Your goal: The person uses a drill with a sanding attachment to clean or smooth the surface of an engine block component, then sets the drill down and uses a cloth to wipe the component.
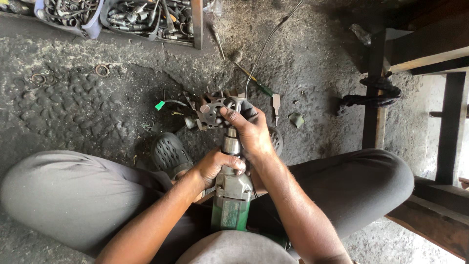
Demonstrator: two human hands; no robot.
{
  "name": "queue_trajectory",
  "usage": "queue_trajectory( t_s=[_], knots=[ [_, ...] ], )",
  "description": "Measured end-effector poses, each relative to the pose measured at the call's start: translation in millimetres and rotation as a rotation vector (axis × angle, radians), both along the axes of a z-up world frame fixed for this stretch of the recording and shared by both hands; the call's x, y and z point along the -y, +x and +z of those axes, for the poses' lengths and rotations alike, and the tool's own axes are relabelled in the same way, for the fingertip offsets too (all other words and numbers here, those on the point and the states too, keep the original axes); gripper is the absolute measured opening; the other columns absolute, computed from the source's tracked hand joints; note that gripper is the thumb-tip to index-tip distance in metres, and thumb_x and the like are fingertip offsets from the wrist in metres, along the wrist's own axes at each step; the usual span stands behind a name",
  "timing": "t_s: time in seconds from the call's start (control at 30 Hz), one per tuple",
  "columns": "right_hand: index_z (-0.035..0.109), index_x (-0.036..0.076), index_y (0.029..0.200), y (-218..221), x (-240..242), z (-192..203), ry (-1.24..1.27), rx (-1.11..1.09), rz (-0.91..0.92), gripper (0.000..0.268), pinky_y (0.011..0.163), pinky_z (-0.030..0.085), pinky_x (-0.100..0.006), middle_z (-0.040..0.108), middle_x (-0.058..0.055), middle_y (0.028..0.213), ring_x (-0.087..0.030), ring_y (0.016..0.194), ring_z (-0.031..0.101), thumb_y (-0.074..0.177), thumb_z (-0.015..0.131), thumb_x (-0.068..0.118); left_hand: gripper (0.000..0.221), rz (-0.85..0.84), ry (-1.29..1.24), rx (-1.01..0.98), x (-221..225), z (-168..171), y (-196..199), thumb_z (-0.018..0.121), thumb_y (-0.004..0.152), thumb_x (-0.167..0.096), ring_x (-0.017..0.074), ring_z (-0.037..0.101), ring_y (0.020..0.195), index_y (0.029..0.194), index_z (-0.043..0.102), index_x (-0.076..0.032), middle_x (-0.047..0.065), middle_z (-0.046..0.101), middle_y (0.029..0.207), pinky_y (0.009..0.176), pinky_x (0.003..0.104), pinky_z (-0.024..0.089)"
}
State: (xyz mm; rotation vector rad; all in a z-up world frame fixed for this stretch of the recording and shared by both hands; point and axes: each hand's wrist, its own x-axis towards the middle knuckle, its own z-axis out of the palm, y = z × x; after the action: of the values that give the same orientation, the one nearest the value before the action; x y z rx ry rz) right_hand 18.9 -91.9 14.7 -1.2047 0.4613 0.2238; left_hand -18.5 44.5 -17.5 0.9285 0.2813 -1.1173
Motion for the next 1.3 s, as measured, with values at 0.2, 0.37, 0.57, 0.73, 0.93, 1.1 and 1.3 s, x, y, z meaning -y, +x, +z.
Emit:
queue_trajectory(
  t_s=[0.2, 0.37, 0.57, 0.73, 0.93, 1.1, 1.3],
  knots=[
    [0.071, 0.002, 0.109, -2, -2, -1, 0.007, 0.005, -0.015, 0.027, 0.077, 0.057, -0.029, 0.075, -0.005, 0.093, -0.013, 0.082, 0.07, 0.087, 0.08, 0.016, 0.036, -0.014, 0.053, -0.048, -2, 7, 0, 0.074, 0.064, -0.017, 0.0184, 0.067, 0.066, 0.097, 0.066, -0.005, 0.007, 0.068, 0.076, 0.067, 0.033, 0.058],
    [0.071, 0.002, 0.107, -5, -3, -3, -0.011, -0.006, -0.017, 0.026, 0.076, 0.056, -0.029, 0.074, -0.004, 0.092, -0.013, 0.082, 0.069, 0.086, 0.081, 0.015, 0.031, 0.002, 0.022, -0.013, -2, 4, -2, 0.073, 0.065, -0.016, 0.0183, 0.066, 0.065, 0.092, 0.067, -0.003, 0.008, 0.068, 0.074, 0.066, 0.033, 0.057],
    [0.072, 0.002, 0.107, -8, -3, -2, -0.012, -0.038, -0.016, 0.026, 0.076, 0.055, -0.029, 0.075, -0.004, 0.092, -0.013, 0.082, 0.067, 0.086, 0.081, 0.015, 0.032, 0.017, -0.019, -0.002, -1, -5, -3, 0.074, 0.065, -0.015, 0.0187, 0.067, 0.066, 0.093, 0.067, -0.002, 0.009, 0.069, 0.076, 0.067, 0.032, 0.058],
    [0.071, 0.003, 0.107, -8, -2, -3, 0.006, -0.046, -0.007, 0.025, 0.078, 0.058, -0.03, 0.074, -0.005, 0.091, -0.014, 0.083, 0.069, 0.086, 0.08, 0.013, 0.037, -0.005, 0.003, -0.01, -1, -3, -3, 0.073, 0.061, -0.016, 0.0183, 0.068, 0.066, 0.095, 0.066, -0.004, 0.008, 0.068, 0.075, 0.066, 0.033, 0.059],
    [0.071, 0.003, 0.109, -10, -2, -5, 0.042, -0.029, -0.031, 0.027, 0.078, 0.057, -0.03, 0.073, -0.004, 0.093, -0.014, 0.083, 0.068, 0.085, 0.08, 0.011, 0.035, 0.014, -0.048, 0.023, 0, -8, -4, 0.074, 0.063, -0.016, 0.0187, 0.067, 0.065, 0.094, 0.066, -0.002, 0.009, 0.068, 0.075, 0.065, 0.033, 0.058],
    [0.072, 0.003, 0.109, -11, -2, -2, 0.057, -0.023, -0.021, 0.026, 0.079, 0.057, -0.03, 0.074, -0.004, 0.094, -0.013, 0.084, 0.068, 0.085, 0.079, 0.01, 0.031, 0.012, -0.026, 0.004, -1, -6, -5, 0.074, 0.065, -0.014, 0.0187, 0.067, 0.065, 0.093, 0.066, -0.001, 0.009, 0.068, 0.075, 0.065, 0.033, 0.058],
    [0.071, 0.004, 0.108, -11, -3, 3, 0.023, -0.048, -0.016, 0.025, 0.076, 0.056, -0.03, 0.074, -0.004, 0.093, -0.013, 0.082, 0.067, 0.087, 0.079, 0.013, 0.031, -0.002, 0.008, -0.016, -1, 0, -4, 0.074, 0.066, -0.014, 0.0189, 0.067, 0.065, 0.093, 0.066, -0.001, 0.009, 0.069, 0.075, 0.066, 0.032, 0.058]
  ],
)
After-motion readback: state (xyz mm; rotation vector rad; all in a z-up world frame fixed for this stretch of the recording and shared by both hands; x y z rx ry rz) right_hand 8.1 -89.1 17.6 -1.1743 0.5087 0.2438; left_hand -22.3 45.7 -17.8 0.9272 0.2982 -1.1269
